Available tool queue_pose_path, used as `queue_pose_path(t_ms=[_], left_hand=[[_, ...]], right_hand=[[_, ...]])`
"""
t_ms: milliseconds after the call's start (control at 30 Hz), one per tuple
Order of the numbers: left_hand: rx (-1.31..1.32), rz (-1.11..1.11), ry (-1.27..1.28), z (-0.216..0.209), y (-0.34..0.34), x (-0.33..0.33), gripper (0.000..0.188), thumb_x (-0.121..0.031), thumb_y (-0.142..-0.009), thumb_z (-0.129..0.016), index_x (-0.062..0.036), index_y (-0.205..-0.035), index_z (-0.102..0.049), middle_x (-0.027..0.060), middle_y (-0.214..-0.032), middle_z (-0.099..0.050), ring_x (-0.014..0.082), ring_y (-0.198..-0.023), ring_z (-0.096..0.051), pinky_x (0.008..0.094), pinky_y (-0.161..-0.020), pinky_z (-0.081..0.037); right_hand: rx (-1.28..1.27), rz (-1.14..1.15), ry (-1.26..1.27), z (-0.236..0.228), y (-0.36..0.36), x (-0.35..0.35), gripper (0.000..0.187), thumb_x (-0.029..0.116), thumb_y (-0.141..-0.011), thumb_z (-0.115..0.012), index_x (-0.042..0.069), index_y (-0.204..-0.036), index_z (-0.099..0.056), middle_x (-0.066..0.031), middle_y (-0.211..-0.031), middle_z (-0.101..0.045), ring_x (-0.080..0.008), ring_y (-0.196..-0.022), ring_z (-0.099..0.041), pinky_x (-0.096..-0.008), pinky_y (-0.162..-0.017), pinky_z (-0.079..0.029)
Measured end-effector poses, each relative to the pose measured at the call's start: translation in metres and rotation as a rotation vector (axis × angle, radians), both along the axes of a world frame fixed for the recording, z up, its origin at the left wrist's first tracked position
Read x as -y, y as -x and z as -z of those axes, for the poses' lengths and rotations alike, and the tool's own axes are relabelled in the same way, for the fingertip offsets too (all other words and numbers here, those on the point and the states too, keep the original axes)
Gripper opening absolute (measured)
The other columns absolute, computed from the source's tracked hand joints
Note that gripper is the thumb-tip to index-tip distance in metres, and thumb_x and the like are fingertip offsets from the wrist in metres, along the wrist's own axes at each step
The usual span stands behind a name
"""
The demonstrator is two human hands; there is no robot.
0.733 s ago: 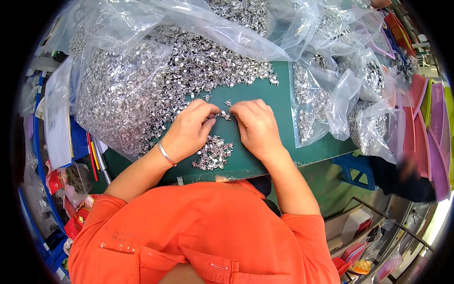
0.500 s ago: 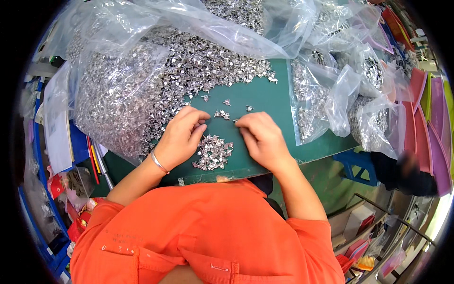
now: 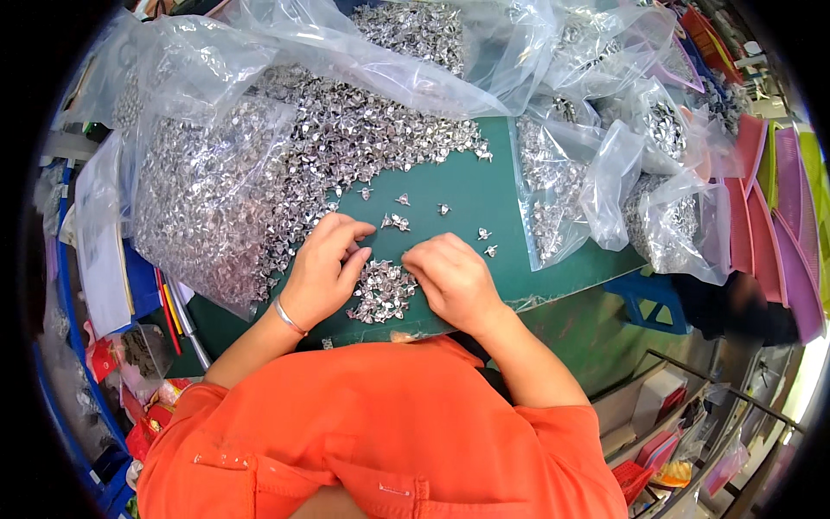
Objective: The person sits at a green work table and repeatedly picks up small silver metal pieces, joining them by hand into small clusters. The person occasionally transfers clusters to a coworker across the table and continues assembling from a large pile of loose parts.
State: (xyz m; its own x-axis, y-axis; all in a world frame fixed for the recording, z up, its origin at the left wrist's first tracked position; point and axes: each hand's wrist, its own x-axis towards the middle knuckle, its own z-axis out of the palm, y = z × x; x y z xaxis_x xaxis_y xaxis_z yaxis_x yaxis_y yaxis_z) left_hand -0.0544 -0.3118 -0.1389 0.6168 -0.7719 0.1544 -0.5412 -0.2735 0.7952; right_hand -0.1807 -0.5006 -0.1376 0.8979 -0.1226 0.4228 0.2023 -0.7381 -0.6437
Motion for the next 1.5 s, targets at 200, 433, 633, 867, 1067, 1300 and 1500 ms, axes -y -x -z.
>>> queue_pose_path(t_ms=[200,433,633,867,1067,1300,1500], left_hand=[[0.019,0.009,-0.010,0.000,-0.001,0.000,0.026,0.005,-0.087,-0.067,-0.0003,-0.113,-0.064,0.0119,-0.103,-0.058,0.0226,-0.080,-0.065,0.0321,-0.071,-0.054],[-0.025,0.021,-0.013,0.000,0.000,-0.002,0.031,0.007,-0.086,-0.067,-0.0004,-0.115,-0.063,0.0121,-0.105,-0.057,0.0227,-0.082,-0.067,0.0317,-0.072,-0.056],[-0.017,0.031,-0.019,0.001,-0.001,-0.003,0.031,0.007,-0.086,-0.067,0.0002,-0.115,-0.063,0.0124,-0.105,-0.057,0.0229,-0.082,-0.067,0.0313,-0.072,-0.056],[-0.046,0.022,-0.009,0.001,0.000,-0.003,0.029,0.007,-0.086,-0.066,0.0013,-0.115,-0.063,0.0122,-0.105,-0.056,0.0218,-0.083,-0.067,0.0309,-0.073,-0.057],[-0.036,0.024,-0.009,0.001,-0.001,-0.002,0.029,0.006,-0.086,-0.067,0.0009,-0.115,-0.064,0.0116,-0.104,-0.056,0.0208,-0.080,-0.066,0.0308,-0.073,-0.056],[-0.052,0.021,-0.003,0.000,0.001,-0.002,0.029,0.006,-0.086,-0.067,0.0007,-0.114,-0.064,0.0118,-0.104,-0.056,0.0216,-0.081,-0.067,0.0312,-0.072,-0.056],[-0.035,0.014,-0.017,0.003,0.001,-0.002,0.028,0.004,-0.087,-0.067,0.0002,-0.115,-0.063,0.0125,-0.105,-0.056,0.0222,-0.080,-0.066,0.0330,-0.072,-0.055]], right_hand=[[0.025,0.373,0.148,-0.001,-0.017,0.021,0.021,-0.004,-0.083,-0.070,0.004,-0.102,-0.066,-0.0114,-0.095,-0.069,-0.0319,-0.090,-0.065,-0.0408,-0.080,-0.049],[-0.043,0.179,0.151,0.005,-0.012,0.023,0.020,-0.001,-0.080,-0.074,0.006,-0.098,-0.067,-0.0079,-0.093,-0.069,-0.0295,-0.089,-0.064,-0.0406,-0.080,-0.048],[-0.053,0.281,0.005,-0.009,-0.002,0.028,0.016,-0.005,-0.082,-0.071,0.003,-0.096,-0.069,-0.0118,-0.094,-0.071,-0.0323,-0.088,-0.067,-0.0398,-0.078,-0.054],[-0.150,0.007,-0.056,-0.007,-0.005,0.012,0.011,-0.001,-0.083,-0.073,0.003,-0.092,-0.068,-0.0108,-0.090,-0.071,-0.0312,-0.084,-0.066,-0.0401,-0.078,-0.052],[-0.102,0.117,-0.052,-0.010,-0.031,0.007,0.015,0.000,-0.081,-0.074,0.003,-0.094,-0.067,-0.0112,-0.090,-0.069,-0.0325,-0.087,-0.065,-0.0401,-0.077,-0.052],[-0.086,0.029,0.015,-0.004,-0.032,0.011,0.019,-0.006,-0.077,-0.071,0.004,-0.091,-0.062,-0.0092,-0.095,-0.064,-0.0322,-0.089,-0.062,-0.0412,-0.077,-0.051],[-0.188,-0.079,0.001,-0.012,-0.012,0.017,0.020,-0.011,-0.078,-0.067,0.004,-0.090,-0.064,-0.0097,-0.093,-0.065,-0.0317,-0.089,-0.063,-0.0384,-0.077,-0.052]])
